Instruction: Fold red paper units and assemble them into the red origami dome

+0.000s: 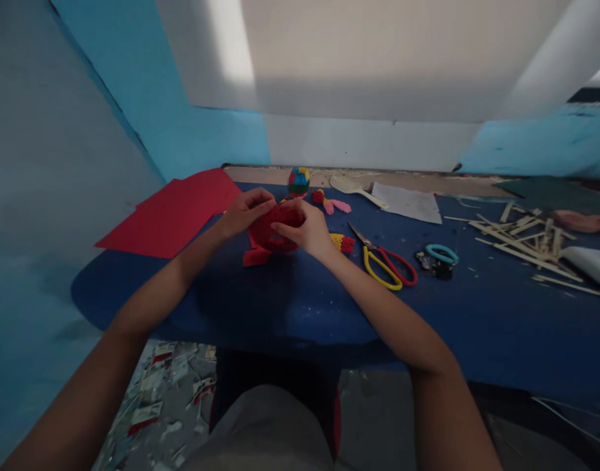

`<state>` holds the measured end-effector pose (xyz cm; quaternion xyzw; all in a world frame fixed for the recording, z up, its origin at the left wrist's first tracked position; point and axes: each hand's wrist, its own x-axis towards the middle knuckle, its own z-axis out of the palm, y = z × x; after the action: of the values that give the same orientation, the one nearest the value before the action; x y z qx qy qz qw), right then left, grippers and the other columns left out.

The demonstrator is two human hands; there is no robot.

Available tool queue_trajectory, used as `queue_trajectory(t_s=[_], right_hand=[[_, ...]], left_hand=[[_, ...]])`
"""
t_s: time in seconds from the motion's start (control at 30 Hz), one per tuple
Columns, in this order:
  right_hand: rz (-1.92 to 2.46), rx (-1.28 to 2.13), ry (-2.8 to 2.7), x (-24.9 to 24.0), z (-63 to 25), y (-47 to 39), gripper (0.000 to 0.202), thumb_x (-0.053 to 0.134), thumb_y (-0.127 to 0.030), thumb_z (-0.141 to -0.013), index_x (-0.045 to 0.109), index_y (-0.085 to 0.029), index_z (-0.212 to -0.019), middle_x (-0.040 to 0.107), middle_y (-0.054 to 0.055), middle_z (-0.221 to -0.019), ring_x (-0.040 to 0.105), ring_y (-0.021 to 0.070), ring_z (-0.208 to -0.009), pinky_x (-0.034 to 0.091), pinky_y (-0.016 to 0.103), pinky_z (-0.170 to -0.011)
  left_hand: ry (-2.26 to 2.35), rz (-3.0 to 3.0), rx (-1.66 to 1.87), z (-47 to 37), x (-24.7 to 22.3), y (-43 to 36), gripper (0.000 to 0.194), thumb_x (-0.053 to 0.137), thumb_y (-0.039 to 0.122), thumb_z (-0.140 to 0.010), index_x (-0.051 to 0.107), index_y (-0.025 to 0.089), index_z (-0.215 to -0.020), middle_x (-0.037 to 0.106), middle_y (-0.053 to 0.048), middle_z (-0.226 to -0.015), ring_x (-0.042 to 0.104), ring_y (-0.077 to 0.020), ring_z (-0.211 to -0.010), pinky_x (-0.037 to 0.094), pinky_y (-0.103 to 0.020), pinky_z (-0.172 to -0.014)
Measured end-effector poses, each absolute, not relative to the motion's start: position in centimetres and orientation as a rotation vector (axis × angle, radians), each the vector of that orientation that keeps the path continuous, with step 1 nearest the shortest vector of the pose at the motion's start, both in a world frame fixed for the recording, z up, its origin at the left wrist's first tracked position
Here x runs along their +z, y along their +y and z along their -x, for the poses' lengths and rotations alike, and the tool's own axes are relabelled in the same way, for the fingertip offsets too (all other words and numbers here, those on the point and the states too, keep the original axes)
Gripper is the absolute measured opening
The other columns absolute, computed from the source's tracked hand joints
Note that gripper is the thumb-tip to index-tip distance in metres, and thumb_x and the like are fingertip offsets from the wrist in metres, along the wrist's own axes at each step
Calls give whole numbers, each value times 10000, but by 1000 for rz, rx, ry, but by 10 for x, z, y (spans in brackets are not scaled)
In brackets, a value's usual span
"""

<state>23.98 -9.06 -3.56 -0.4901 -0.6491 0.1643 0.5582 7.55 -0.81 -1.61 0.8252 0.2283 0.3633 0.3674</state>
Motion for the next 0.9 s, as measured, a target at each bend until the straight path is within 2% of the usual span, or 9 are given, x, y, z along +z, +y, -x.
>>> queue_trajectory(t_s=[0.17,0.37,0.57,0.9], right_hand=[[1195,257,-1498,-40,-231,-94,265,759,-249,-645,646,-184,-876,709,38,-853,650,201,-783,516,362,-746],[1203,256,-1487,-41,-230,-93,259,763,-215,-642,655,-192,-876,713,35,-830,665,210,-778,542,385,-747],[1196,226,-1494,-44,-228,-94,258,776,-208,-636,665,-202,-869,717,53,-844,668,223,-790,557,406,-763],[1171,243,-1547,-47,-228,-100,264,761,-200,-632,672,-182,-880,729,41,-859,669,199,-769,556,367,-731]], left_hand=[[586,-2190,926,-73,-12,-14,331,518,451,-867,638,143,-853,662,-29,-820,588,-120,-747,451,-229,-686],[671,-2377,934,-70,-9,-16,300,495,373,-901,680,140,-865,703,-32,-831,609,-122,-756,429,-217,-658],[697,-2529,895,-66,-4,-19,328,502,401,-901,701,141,-873,708,-31,-799,589,-118,-705,393,-220,-622],[765,-2667,743,-59,2,-26,298,548,414,-878,709,163,-864,706,-21,-773,583,-115,-677,381,-223,-616]])
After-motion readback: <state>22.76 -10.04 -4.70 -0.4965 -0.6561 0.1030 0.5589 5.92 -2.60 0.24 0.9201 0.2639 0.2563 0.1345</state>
